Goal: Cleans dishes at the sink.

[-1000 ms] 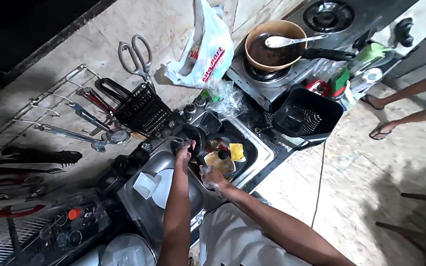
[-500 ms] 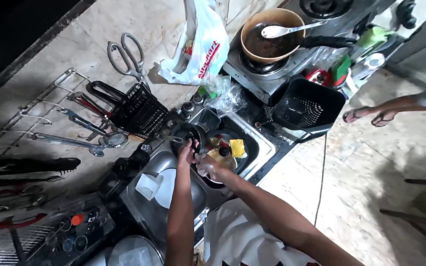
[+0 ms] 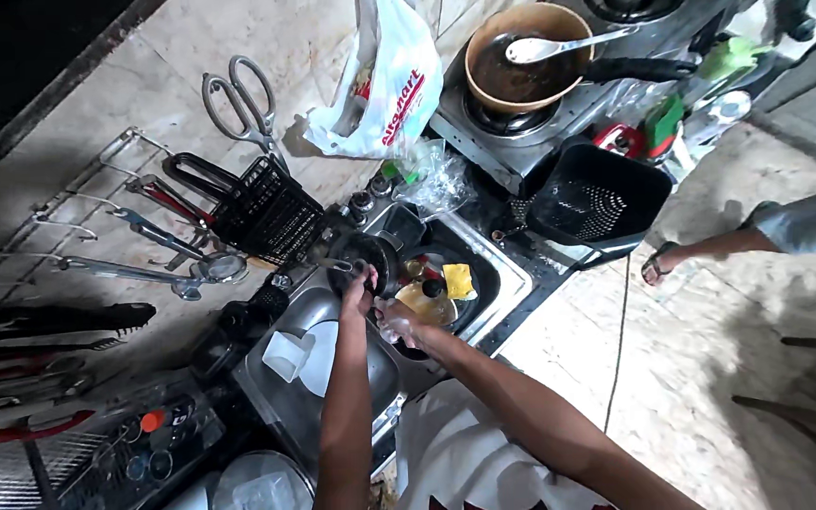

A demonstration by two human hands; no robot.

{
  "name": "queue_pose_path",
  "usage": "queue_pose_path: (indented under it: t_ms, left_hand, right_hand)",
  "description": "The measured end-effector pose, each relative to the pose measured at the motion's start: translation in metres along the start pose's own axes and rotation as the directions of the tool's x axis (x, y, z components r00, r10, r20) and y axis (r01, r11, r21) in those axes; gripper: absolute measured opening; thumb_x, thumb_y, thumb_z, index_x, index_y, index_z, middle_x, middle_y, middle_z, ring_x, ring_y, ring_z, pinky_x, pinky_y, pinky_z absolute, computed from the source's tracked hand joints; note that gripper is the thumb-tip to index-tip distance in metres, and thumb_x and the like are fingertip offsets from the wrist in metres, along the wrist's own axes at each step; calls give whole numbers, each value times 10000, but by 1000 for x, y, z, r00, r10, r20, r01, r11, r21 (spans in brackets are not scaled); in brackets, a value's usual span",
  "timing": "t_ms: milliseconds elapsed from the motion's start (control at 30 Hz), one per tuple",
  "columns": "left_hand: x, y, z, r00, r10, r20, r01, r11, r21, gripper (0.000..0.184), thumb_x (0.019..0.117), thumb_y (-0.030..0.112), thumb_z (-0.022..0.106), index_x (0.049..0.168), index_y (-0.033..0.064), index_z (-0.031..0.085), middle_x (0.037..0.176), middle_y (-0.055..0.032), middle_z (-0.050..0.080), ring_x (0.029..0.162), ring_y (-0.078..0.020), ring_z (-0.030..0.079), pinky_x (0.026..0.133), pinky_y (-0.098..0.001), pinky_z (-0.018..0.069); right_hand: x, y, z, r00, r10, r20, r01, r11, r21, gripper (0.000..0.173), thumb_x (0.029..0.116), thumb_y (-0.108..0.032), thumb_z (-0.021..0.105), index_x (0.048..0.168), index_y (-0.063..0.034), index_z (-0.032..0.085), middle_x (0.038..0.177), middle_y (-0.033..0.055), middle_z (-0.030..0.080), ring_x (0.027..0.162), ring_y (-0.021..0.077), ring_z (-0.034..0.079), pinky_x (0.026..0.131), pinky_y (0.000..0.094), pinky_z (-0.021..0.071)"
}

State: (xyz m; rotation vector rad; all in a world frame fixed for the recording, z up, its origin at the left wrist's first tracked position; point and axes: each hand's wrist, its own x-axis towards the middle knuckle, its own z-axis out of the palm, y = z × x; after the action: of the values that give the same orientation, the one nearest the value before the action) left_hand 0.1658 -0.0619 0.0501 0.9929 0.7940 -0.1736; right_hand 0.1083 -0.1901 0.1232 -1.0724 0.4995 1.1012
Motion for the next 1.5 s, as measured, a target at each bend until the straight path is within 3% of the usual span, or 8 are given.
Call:
queue_pose_path:
  t_ms: [200,367,567,733,867,1033,1167,1500]
  left_hand:
    - [15,-2,-9,999,38,-18,-38,999,17,186,1048,172,561,1169,50,629,959,-45,685,824,-125,667,771,-284,578]
    - [6,6,-3,1000,20,4,-20,1000,10,189,1068,176,529,1108,20,628,909,-60,673,782,-130,659,750,-270,579]
    - [7,5,-5,990,120,-73,-119,993,24,303,1102,210,456,1334,29,527,1128,-129,668,946,-213,681,847,-377,586]
    - [-17,3,7,999,7,-53,-6,1000,13,324,1127,219,354,1208,-19,558,946,-128,679,788,-190,681,743,-331,591]
    - [-9,-4,-4,994,54,-92,-50,998,47,313,1113,142,361,1319,-44,505,1130,-188,669,935,-237,690,840,-381,582]
    - [-38,3,13,998,34,-59,-31,998,50,333,1115,192,372,1208,-56,573,990,-184,722,850,-238,715,775,-372,593]
    - [-22,5,0,992,93,-90,-93,996,6,315,1098,129,419,1314,-81,511,1152,-233,674,1000,-293,700,893,-424,583]
    - [-23,1,5,985,129,-114,-124,991,51,314,1097,127,422,1310,-85,517,1161,-241,678,1008,-304,708,878,-427,595]
  right_hand:
    - [-4,0,0,1000,10,-15,-11,998,-57,425,1130,-442,318,932,-102,479,591,-27,361,401,69,330,375,210,317]
    - [-2,-4,4,1000,-11,-25,10,999,-36,422,1130,-442,316,935,-104,476,600,-28,360,408,71,326,378,218,317]
    - [2,-5,10,998,-15,-58,9,995,-102,410,1130,-434,325,957,-96,479,599,-19,361,405,86,334,380,231,333]
    - [14,-2,3,992,-64,-105,49,989,-139,425,1126,-450,327,1004,-87,512,639,-5,402,432,102,368,403,253,365]
    - [9,3,3,992,-38,-118,15,982,-190,452,1126,-462,313,990,-82,516,624,1,402,430,110,383,405,261,375]
    - [12,-9,0,990,-87,-110,67,982,-176,423,1128,-436,323,1014,-86,531,662,-1,410,451,105,369,419,255,360]
    - [4,-2,4,995,-50,-85,39,991,-127,431,1124,-455,328,977,-90,505,626,-7,401,429,102,371,402,252,365]
    - [3,-3,4,996,-66,-66,62,996,-71,425,1130,-437,318,967,-89,500,615,-11,387,416,96,356,386,244,353]
